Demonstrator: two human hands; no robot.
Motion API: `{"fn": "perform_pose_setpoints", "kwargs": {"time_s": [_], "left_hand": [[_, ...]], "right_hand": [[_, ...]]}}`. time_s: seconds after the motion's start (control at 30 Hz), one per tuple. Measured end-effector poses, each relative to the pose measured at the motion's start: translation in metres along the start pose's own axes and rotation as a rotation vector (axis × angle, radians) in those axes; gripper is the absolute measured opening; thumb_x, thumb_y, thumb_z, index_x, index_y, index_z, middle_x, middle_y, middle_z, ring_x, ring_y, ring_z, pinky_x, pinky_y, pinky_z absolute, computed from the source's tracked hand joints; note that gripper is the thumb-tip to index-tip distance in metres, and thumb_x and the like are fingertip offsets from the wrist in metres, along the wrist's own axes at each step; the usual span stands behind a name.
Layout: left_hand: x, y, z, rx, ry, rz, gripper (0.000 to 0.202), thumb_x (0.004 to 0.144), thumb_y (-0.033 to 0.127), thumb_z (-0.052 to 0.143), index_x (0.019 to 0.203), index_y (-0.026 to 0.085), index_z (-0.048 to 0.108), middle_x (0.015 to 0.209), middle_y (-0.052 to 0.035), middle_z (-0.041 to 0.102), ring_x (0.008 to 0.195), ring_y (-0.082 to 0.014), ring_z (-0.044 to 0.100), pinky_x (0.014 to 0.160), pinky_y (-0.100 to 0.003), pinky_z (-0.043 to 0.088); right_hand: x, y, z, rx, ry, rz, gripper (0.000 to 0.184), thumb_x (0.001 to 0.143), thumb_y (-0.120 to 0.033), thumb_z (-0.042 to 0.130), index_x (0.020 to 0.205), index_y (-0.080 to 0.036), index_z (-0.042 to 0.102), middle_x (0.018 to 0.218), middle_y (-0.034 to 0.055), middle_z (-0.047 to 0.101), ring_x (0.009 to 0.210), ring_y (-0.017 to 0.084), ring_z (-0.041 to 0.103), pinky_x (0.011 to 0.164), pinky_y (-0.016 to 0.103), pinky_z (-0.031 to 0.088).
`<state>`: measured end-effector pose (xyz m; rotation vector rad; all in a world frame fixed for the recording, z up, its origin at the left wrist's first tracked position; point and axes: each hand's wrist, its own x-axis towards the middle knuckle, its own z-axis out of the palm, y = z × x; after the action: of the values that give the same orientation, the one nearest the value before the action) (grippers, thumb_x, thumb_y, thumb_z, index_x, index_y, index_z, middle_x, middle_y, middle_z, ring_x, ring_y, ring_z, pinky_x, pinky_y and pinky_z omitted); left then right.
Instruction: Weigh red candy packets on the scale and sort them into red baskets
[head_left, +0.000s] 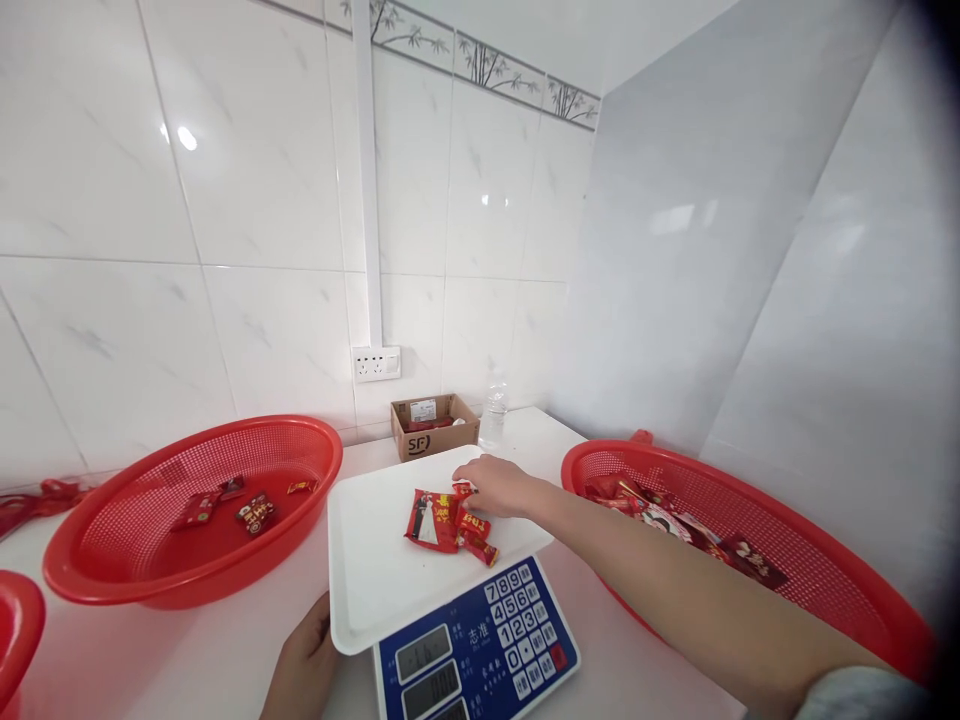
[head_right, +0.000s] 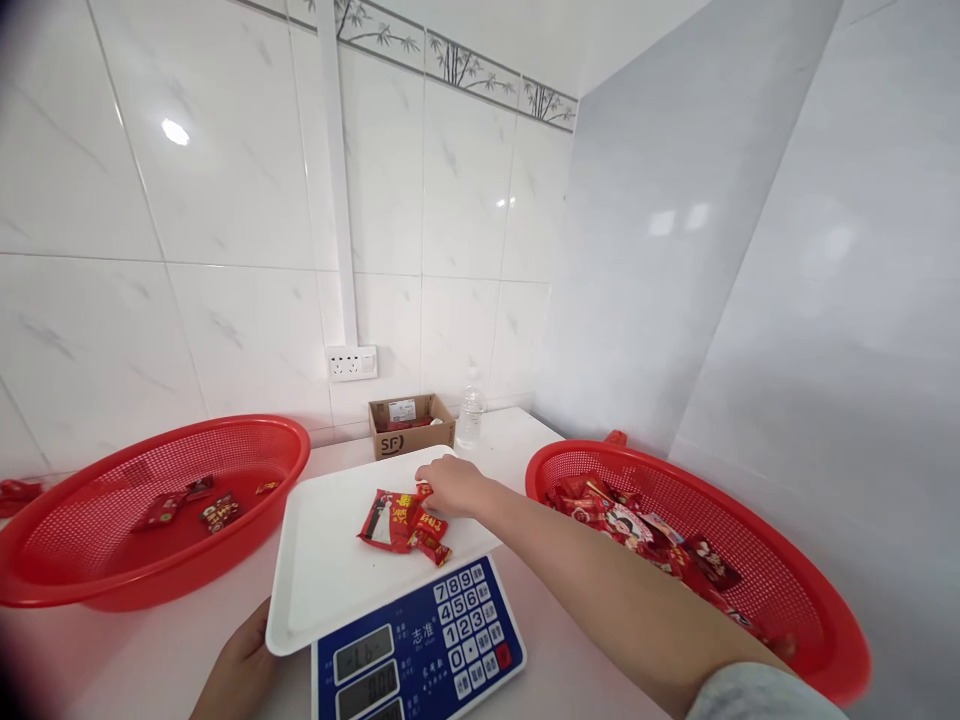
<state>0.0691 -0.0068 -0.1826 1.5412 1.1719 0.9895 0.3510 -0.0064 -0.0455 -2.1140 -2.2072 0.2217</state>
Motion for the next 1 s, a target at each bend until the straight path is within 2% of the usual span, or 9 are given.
{"fn": "perform_pose_setpoints", "kwargs": {"time_s": [0.13,0.27,0.43,0.57,0.63,0.73,0.8,0.87,1.0], "left_hand": [[-0.002,0.002,0.0,-0.024,0.013,-0.004,0.036,0.065,0.034,0.059,0.098,0.021,0.068,0.108,-0.003,0.068,0.107,-0.0305,0.058,0.092,-0.04,0.046],[-0.003,0.004,0.0,-0.008,-0.003,0.01,0.038,0.067,0.037,0.057,0.1,0.02,0.067,0.112,-0.0036,0.066,0.111,-0.0307,0.055,0.094,-0.04,0.044],[0.0,-0.005,0.003,-0.009,0.031,0.014,0.038,0.064,0.039,0.057,0.096,0.02,0.068,0.108,-0.0036,0.068,0.109,-0.0309,0.057,0.092,-0.039,0.047],[0.0,-0.011,0.008,-0.068,0.089,0.039,0.037,0.066,0.037,0.055,0.097,0.021,0.067,0.109,-0.0022,0.068,0.107,-0.028,0.058,0.093,-0.036,0.046],[-0.001,-0.009,0.008,-0.077,0.075,0.033,0.036,0.066,0.037,0.056,0.096,0.021,0.068,0.109,-0.0019,0.068,0.107,-0.0278,0.058,0.092,-0.036,0.046],[-0.001,0.0,0.005,-0.066,0.005,0.006,0.039,0.064,0.038,0.057,0.097,0.021,0.068,0.109,-0.0019,0.067,0.108,-0.0284,0.058,0.091,-0.036,0.048],[-0.002,0.006,0.004,-0.066,-0.016,-0.017,0.041,0.061,0.038,0.057,0.097,0.021,0.068,0.11,-0.0023,0.067,0.109,-0.0296,0.057,0.091,-0.037,0.048],[-0.003,0.012,0.003,-0.072,-0.003,-0.04,0.043,0.058,0.039,0.057,0.095,0.02,0.068,0.109,-0.003,0.067,0.11,-0.0308,0.056,0.091,-0.038,0.048],[-0.003,0.012,0.003,-0.066,0.004,-0.06,0.045,0.057,0.042,0.057,0.094,0.019,0.068,0.112,-0.0048,0.066,0.111,-0.0319,0.055,0.093,-0.039,0.046]], "right_hand": [[0.008,-0.003,0.004,0.007,0.005,-0.004,0.03,0.069,-0.015,0.057,0.097,-0.02,0.067,0.101,0.0114,0.065,0.092,0.026,0.059,0.064,0.028,0.039],[0.009,0.0,0.004,0.094,0.088,-0.001,0.023,0.072,-0.013,0.053,0.088,-0.018,0.067,0.096,0.0105,0.066,0.087,0.024,0.059,0.063,0.027,0.037],[0.002,0.008,-0.001,0.336,0.268,0.056,0.022,0.08,-0.016,0.041,0.085,-0.019,0.063,0.087,0.005,0.066,0.08,0.017,0.058,0.067,0.027,0.039],[-0.009,0.016,-0.004,0.588,0.321,0.114,0.024,0.083,-0.02,0.033,0.091,-0.018,0.056,0.083,0.0037,0.065,0.07,0.013,0.059,0.057,0.023,0.043],[-0.019,0.018,-0.006,0.879,0.341,0.146,0.021,0.083,-0.021,0.035,0.092,-0.018,0.054,0.081,0.003,0.064,0.067,0.011,0.059,0.052,0.02,0.044],[-0.038,0.018,-0.006,1.619,0.366,0.257,0.009,0.079,-0.021,0.049,0.085,-0.02,0.055,0.077,-0.0003,0.063,0.065,0.009,0.059,0.047,0.015,0.044],[-0.051,0.018,-0.003,1.998,0.335,0.354,0.006,0.076,-0.018,0.055,0.082,-0.019,0.056,0.074,-0.0009,0.063,0.065,0.008,0.06,0.045,0.012,0.045],[-0.063,0.018,0.002,2.2,0.273,0.403,0.005,0.078,-0.017,0.054,0.082,-0.018,0.057,0.074,0.0001,0.064,0.067,0.008,0.062,0.044,0.01,0.046],[-0.081,0.02,0.013,2.397,0.188,0.33,0.009,0.084,-0.026,0.052,0.085,-0.018,0.056,0.077,0.0013,0.064,0.068,0.009,0.063,0.044,0.012,0.049]]}}
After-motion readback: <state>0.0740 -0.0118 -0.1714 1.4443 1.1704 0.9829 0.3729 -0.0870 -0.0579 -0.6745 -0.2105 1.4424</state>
